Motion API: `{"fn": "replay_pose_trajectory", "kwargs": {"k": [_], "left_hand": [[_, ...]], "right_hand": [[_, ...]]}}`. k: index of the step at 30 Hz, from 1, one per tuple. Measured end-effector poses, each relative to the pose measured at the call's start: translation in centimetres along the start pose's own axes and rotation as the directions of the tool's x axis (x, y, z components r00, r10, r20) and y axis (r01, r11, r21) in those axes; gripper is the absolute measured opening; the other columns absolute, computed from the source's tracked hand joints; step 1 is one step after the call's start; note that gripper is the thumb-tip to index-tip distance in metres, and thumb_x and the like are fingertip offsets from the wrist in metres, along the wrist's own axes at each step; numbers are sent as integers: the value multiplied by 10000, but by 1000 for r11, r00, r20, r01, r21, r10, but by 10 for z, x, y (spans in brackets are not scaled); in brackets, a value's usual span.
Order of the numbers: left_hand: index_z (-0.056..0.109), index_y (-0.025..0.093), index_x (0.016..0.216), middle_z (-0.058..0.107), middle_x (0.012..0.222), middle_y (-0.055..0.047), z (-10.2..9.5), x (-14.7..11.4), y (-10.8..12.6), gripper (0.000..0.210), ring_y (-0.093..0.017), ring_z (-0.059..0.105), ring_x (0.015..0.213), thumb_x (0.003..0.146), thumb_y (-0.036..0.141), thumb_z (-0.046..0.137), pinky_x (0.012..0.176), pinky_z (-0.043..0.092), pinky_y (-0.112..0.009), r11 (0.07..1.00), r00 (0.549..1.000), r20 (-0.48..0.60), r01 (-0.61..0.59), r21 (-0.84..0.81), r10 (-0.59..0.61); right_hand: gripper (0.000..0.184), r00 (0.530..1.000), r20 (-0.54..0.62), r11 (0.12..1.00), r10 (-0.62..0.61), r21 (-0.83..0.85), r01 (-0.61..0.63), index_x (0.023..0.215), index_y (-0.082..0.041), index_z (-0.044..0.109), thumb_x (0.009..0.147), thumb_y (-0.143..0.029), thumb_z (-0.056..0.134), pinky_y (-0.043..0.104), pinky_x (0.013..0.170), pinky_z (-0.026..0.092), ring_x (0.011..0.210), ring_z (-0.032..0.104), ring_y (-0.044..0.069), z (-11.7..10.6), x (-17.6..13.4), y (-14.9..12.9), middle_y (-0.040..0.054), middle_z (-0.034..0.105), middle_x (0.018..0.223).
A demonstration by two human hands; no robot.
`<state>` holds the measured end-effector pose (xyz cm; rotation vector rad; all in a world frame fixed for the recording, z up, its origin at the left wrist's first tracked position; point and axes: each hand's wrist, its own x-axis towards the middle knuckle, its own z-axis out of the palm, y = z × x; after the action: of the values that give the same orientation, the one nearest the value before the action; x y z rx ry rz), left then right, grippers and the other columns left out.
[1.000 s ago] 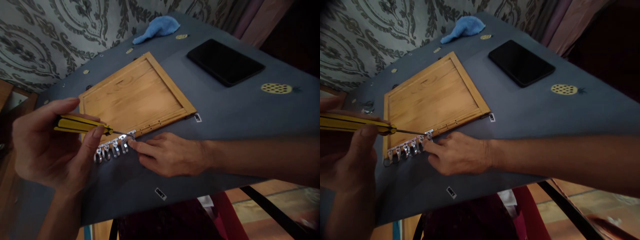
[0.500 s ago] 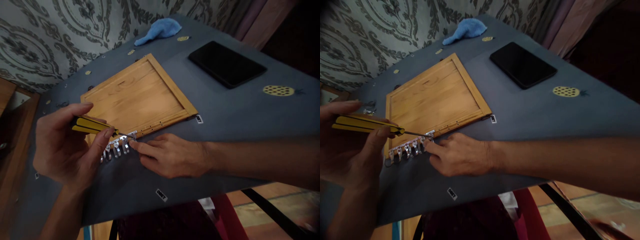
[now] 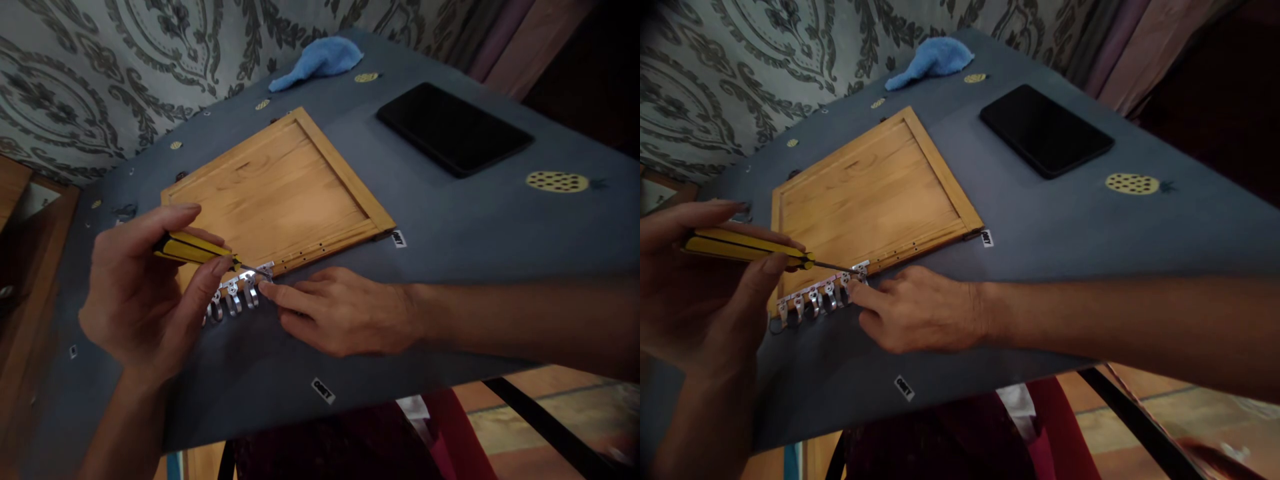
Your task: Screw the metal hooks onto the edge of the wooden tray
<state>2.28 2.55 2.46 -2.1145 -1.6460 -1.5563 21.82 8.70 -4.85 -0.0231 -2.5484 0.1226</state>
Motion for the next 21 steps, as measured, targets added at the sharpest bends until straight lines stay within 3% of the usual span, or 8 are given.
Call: {"fn": "replay_pose_trajectory", "kwargs": {"k": [3,5,9,15,21], "left_hand": [[601,332,1288,614,1186,3,-1,0,5,483,-177,714,936,855,151,718,718,641,-349,999,993,107,-46,-12,47],[609,337,1263,631,1161,7,-1,1,7,413,-190,721,932,886,199,704,713,644,-371,1000,994,112,-15,19,13],[636,348,1230,661,1073,-15,-4,3,9,388,-212,725,854,863,278,739,691,639,-434,999,993,118,-14,44,9],[669,369,1215,681,1085,-26,-6,1,7,438,-242,716,891,826,181,746,759,625,-461,998,990,127,58,-23,-54],[690,336,1183,668,1106,-5,-4,5,4,456,-201,714,819,761,199,794,674,646,-425,999,999,33,0,-38,2]], "right_hand": [[257,1000,7,1000,7,-1,-7,867,-100,649,981,-107,418,280,483,445,619,591,99,0,-1,0,158,666,1191],[252,1000,14,1000,2,-1,-2,903,-96,656,984,-109,417,274,484,446,621,590,97,-2,-1,0,166,658,1215],[275,999,29,1000,-18,0,18,863,-110,645,984,-101,398,268,475,435,622,605,108,-4,0,1,169,669,1215],[223,998,36,999,43,15,-44,947,-97,656,982,-147,442,264,512,469,625,608,111,1,0,-1,146,697,1118],[249,999,31,1000,21,8,-21,921,-103,667,980,-120,425,286,508,489,639,612,115,-1,-2,-1,161,661,1197]]}}
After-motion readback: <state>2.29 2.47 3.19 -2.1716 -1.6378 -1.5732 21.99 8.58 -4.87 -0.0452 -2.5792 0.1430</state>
